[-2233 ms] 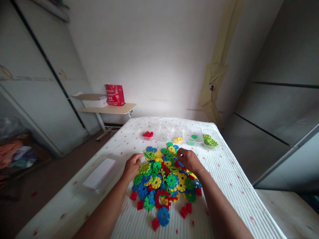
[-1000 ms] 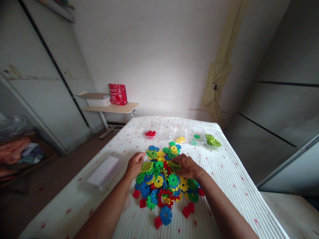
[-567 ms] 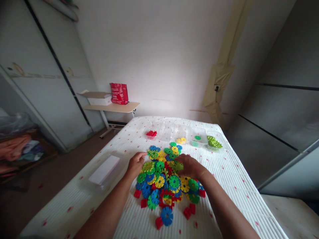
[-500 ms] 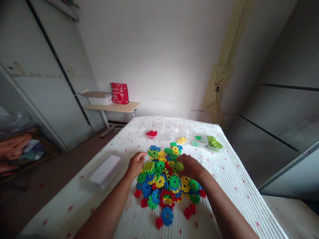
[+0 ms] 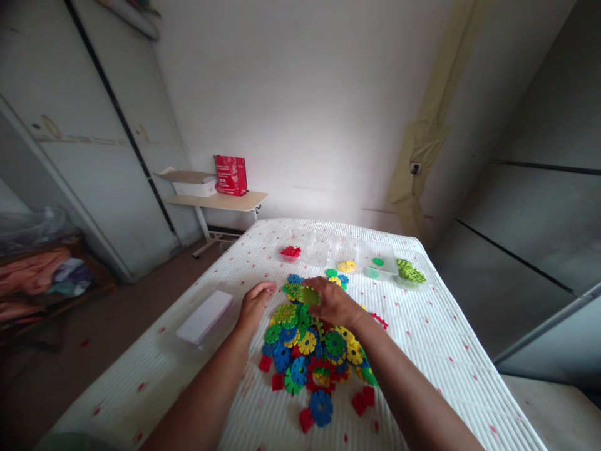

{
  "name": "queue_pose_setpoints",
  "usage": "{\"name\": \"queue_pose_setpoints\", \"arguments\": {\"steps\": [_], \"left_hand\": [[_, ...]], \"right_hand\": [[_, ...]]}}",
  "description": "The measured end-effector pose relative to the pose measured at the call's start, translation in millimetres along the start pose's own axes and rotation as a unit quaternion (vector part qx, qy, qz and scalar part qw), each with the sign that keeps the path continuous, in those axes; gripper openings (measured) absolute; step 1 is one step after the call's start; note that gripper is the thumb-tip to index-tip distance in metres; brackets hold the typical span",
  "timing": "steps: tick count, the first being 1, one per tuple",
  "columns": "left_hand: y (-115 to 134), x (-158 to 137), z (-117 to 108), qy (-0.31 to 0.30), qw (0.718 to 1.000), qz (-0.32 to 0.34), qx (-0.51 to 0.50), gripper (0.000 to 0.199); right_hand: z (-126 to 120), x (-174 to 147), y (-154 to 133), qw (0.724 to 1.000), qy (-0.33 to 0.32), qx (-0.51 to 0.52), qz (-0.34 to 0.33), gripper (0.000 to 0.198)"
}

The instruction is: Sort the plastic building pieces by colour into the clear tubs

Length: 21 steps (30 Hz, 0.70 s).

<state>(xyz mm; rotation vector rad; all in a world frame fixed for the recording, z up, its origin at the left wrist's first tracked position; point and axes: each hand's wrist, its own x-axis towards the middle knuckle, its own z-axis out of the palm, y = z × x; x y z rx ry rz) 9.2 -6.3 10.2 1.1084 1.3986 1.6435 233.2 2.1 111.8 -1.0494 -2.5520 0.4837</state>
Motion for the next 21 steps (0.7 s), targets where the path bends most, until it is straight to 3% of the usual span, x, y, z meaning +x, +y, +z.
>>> {"name": "queue_pose_setpoints", "arguments": {"steps": [4, 9, 14, 21], "left_hand": [[-1.7, 1.1, -3.0, 0.013, 0.998, -0.006, -0.068, 0.032], [-3.5, 2.1, -4.4, 0.014, 0.996, -0.012, -0.083, 0.034], [-1.4, 0.9, -3.3, 0.012, 0.997, -0.021, -0.067, 0.033], [3.7, 0.2, -3.0, 0.000, 0.998, -0.015, -0.054, 0.039]], "right_hand": [[21.7, 24.4, -23.5, 0.997, -0.068, -0.010, -0.017, 0.059], [41.0, 38.5, -34.0, 0.989, -0.120, -0.082, -0.013, 0.058], [44.4, 41.8, -40.4, 0.978, -0.138, -0.158, 0.013, 0.056], [45.8, 47.3, -44.6, 0.974, -0.159, -0.161, 0.015, 0.054]]}}
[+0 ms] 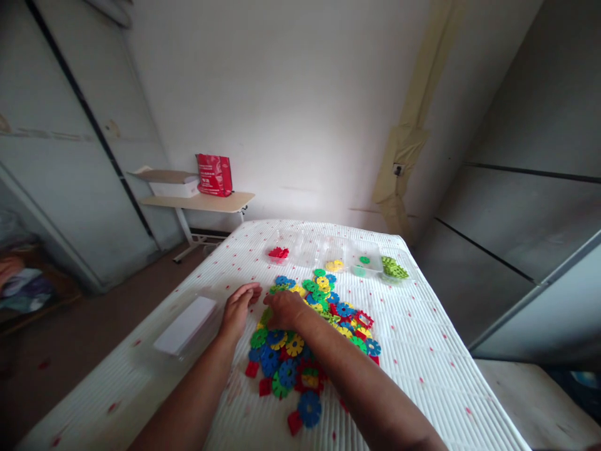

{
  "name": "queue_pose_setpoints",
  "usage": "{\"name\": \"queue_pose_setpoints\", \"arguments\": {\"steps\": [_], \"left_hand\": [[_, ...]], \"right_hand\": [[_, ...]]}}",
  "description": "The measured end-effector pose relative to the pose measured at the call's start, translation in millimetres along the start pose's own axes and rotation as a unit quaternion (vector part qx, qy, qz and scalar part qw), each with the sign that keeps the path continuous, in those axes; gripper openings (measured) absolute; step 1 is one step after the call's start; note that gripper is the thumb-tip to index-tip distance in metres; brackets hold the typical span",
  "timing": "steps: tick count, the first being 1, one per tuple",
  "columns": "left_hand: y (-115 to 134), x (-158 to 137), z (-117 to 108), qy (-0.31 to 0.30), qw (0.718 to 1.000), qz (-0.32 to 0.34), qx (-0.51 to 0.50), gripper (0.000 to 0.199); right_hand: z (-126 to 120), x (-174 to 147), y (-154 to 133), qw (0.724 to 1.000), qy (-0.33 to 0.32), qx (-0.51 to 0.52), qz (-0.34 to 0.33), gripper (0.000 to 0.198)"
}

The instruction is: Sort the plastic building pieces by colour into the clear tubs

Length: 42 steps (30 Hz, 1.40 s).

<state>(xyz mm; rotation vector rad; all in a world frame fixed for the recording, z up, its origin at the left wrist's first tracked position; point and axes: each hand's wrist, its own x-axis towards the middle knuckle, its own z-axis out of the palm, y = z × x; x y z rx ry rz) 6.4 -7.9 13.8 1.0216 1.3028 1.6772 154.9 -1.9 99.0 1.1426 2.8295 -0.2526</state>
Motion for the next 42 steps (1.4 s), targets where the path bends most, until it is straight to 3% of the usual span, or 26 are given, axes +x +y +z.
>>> {"name": "queue_pose_setpoints", "arguments": {"steps": [4, 10, 14, 17, 21, 25, 28, 38, 42], "left_hand": [[-1.9, 2.2, -0.3, -0.001, 1.000, 0.000, 0.012, 0.044], [-5.3, 4.4, -1.4, 0.001, 1.000, -0.001, 0.022, 0.045], [-8.4, 5.1, -3.3, -0.003, 0.999, 0.006, 0.035, 0.042], [-8.5, 4.8, -3.4, -0.001, 0.999, -0.005, 0.047, 0.042], [-4.5, 3.2, -1.2, 0.003, 0.998, -0.010, 0.055, 0.043], [-0.8, 2.3, 1.0, 0.013, 0.998, -0.015, 0.058, 0.045], [0.5, 2.1, 1.9, 0.021, 0.998, -0.018, 0.056, 0.047], [3.1, 3.7, -0.6, 0.022, 0.996, -0.045, 0.074, 0.049], [-0.9, 5.1, -2.6, 0.014, 0.996, -0.043, 0.071, 0.048]], "right_hand": [[-2.9, -0.2, -3.8, 0.999, 0.013, -0.031, -0.007, 0.056], [-10.2, -33.8, 23.0, 0.989, 0.146, 0.022, 0.001, 0.063], [-14.6, -77.9, 80.6, 0.968, 0.233, 0.054, 0.071, 0.061], [-16.7, -112.1, 136.0, 0.936, 0.319, 0.050, 0.138, 0.055], [-24.6, -143.4, 203.8, 0.893, 0.367, 0.048, 0.257, 0.052], [-40.0, -145.9, 252.7, 0.857, 0.326, 0.030, 0.397, 0.057], [-48.7, -133.3, 277.0, 0.851, 0.283, 0.010, 0.442, 0.059], [-48.6, -100.4, 309.7, 0.876, 0.156, -0.035, 0.455, 0.059], [-47.7, -102.5, 308.6, 0.888, 0.164, -0.048, 0.427, 0.058]]}}
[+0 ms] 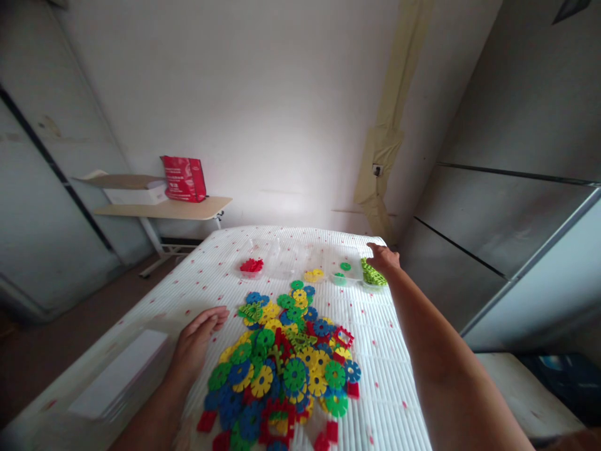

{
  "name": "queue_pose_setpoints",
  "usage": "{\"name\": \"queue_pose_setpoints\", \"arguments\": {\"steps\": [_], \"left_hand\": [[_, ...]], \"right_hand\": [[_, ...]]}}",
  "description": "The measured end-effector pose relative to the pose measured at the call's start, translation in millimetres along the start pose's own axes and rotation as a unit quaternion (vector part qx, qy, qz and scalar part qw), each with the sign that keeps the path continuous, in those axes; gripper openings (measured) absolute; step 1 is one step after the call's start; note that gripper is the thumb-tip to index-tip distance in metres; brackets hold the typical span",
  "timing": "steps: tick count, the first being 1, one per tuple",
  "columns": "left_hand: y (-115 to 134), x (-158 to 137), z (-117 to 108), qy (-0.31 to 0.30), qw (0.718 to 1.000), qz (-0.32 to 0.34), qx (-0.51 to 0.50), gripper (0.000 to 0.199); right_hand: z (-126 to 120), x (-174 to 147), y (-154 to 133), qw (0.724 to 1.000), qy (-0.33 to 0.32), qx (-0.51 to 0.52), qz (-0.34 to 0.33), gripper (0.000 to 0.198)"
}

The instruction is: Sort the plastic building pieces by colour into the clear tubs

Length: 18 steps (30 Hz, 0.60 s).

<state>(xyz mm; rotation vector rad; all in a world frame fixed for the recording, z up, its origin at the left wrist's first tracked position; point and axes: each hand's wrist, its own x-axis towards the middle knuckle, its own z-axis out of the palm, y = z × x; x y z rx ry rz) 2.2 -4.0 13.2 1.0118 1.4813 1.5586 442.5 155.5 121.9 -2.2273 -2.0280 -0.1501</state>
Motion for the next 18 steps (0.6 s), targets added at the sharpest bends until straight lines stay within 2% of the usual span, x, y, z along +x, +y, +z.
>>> {"name": "queue_pose_setpoints", "arguments": {"steps": [6, 9, 11, 12, 15, 18], "left_hand": [[0.0, -2.9, 1.3, -0.002, 1.000, 0.018, -0.007, 0.044], [0.9, -4.3, 2.3, -0.005, 1.000, 0.027, -0.013, 0.042], [1.3, -5.0, 3.1, -0.006, 0.999, 0.031, -0.015, 0.041], [1.6, -5.5, 3.5, -0.006, 0.999, 0.032, -0.017, 0.040], [3.8, -7.8, 5.1, -0.008, 0.999, 0.034, -0.023, 0.038], [7.2, -10.5, 6.1, -0.011, 0.999, 0.037, -0.022, 0.037]], "right_hand": [[-11.9, -19.1, -0.5, 0.993, 0.103, 0.046, -0.043, 0.047], [-22.1, -45.2, -13.9, 0.981, 0.152, 0.092, -0.079, 0.039], [-27.2, -73.0, -29.7, 0.967, 0.169, 0.144, -0.129, 0.035], [-28.6, -89.2, -39.3, 0.958, 0.163, 0.179, -0.155, 0.033], [-27.1, -138.2, -71.2, 0.927, 0.089, 0.278, -0.237, 0.030], [-20.0, -173.5, -101.9, 0.894, 0.011, 0.307, -0.325, 0.027]]}}
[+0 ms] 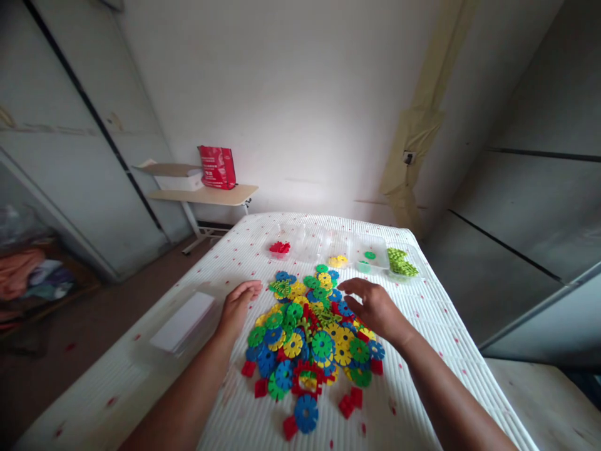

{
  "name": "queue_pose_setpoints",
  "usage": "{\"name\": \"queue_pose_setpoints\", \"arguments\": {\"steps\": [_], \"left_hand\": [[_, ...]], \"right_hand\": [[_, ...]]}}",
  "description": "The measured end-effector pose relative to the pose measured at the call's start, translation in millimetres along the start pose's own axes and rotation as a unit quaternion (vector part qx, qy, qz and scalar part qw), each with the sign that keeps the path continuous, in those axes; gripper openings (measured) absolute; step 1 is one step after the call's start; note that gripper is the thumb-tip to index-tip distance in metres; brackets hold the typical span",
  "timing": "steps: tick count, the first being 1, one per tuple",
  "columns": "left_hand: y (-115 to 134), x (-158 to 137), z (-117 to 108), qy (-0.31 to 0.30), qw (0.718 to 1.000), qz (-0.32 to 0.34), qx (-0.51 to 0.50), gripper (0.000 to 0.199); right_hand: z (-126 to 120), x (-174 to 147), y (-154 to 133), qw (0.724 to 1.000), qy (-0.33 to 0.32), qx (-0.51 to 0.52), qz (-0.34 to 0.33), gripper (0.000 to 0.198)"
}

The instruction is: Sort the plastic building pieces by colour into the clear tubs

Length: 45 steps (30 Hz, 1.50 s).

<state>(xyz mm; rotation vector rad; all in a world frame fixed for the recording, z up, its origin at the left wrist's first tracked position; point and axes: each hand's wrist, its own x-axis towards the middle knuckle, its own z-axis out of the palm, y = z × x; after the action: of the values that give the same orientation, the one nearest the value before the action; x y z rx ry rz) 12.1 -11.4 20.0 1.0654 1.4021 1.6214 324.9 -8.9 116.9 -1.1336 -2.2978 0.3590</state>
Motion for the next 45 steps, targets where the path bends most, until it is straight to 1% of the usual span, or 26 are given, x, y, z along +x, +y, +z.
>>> {"name": "queue_pose_setpoints", "arguments": {"steps": [3, 6, 8, 10, 13, 16, 18, 21, 25, 28, 30, 32, 34, 37, 39, 40, 42, 45], "left_hand": [[2.7, -1.2, 0.0, 0.001, 1.000, 0.000, 0.000, 0.037], [3.1, -1.0, -0.6, 0.002, 1.000, -0.001, -0.001, 0.037], [2.5, -0.4, -0.9, -0.001, 1.000, 0.000, -0.002, 0.037], [1.6, 0.1, -1.1, -0.003, 1.000, 0.002, -0.004, 0.037], [0.5, 0.5, -1.1, -0.004, 1.000, 0.007, -0.009, 0.037], [0.7, 0.4, -0.9, -0.005, 1.000, 0.004, -0.015, 0.036], [1.4, 0.2, -0.8, -0.005, 1.000, 0.000, -0.017, 0.035], [2.7, -0.5, -0.7, -0.004, 1.000, -0.001, -0.018, 0.035], [4.0, -1.2, -0.4, -0.008, 1.000, 0.000, -0.014, 0.035], [5.0, -1.8, -0.2, -0.008, 1.000, 0.000, -0.012, 0.035], [5.7, -2.3, -0.1, -0.004, 1.000, 0.001, -0.012, 0.035], [6.1, -2.6, -0.3, -0.003, 1.000, 0.002, -0.010, 0.035], [6.0, -2.5, -0.6, -0.004, 1.000, 0.001, -0.006, 0.035], [4.6, -1.7, -0.9, -0.004, 1.000, 0.001, -0.006, 0.035], [3.7, -1.1, -0.9, -0.005, 1.000, 0.002, -0.007, 0.035], [3.5, -1.0, -0.9, -0.006, 1.000, 0.003, -0.007, 0.035], [3.8, -1.2, -0.7, -0.005, 1.000, 0.005, -0.004, 0.035], [5.4, -2.3, -0.4, -0.005, 1.000, 0.004, 0.001, 0.034]], "right_hand": [[20.8, 0.1, -20.2, 0.997, -0.067, 0.011, -0.043, 0.028], [31.2, 5.8, -32.9, 0.993, -0.101, 0.007, -0.064, 0.028], [35.0, 9.0, -41.5, 0.990, -0.123, -0.003, -0.065, 0.025], [39.3, 10.6, -50.8, 0.987, -0.145, -0.026, -0.056, 0.022], [49.1, 10.7, -63.1, 0.980, -0.173, -0.089, -0.029, 0.017], [59.9, 10.6, -68.7, 0.973, -0.186, -0.133, -0.013, 0.014], [64.7, 10.8, -68.4, 0.974, -0.183, -0.137, -0.005, 0.011], [68.1, 10.3, -64.2, 0.977, -0.175, -0.119, 0.027, 0.008], [73.5, 7.4, -60.6, 0.979, -0.155, -0.113, 0.069, 0.008], [80.3, 5.6, -62.2, 0.980, -0.133, -0.131, 0.071, 0.009], [82.5, 6.0, -63.5, 0.983, -0.121, -0.115, 0.076, 0.011], [80.2, 7.7, -63.0, 0.988, -0.102, -0.070, 0.090, 0.015], [73.0, 10.0, -59.0, 0.991, -0.081, -0.007, 0.105, 0.017], [55.9, 12.8, -47.0, 0.989, -0.037, 0.086, 0.119, 0.014], [43.9, 13.2, -37.4, 0.984, 0.009, 0.124, 0.128, 0.013], [38.6, 12.8, -32.9, 0.982, 0.035, 0.128, 0.132, 0.014], [30.8, 11.2, -25.3, 0.983, 0.080, 0.102, 0.127, 0.015], [28.9, 7.8, -18.2, 0.990, 0.117, -0.002, 0.084, 0.014]]}}
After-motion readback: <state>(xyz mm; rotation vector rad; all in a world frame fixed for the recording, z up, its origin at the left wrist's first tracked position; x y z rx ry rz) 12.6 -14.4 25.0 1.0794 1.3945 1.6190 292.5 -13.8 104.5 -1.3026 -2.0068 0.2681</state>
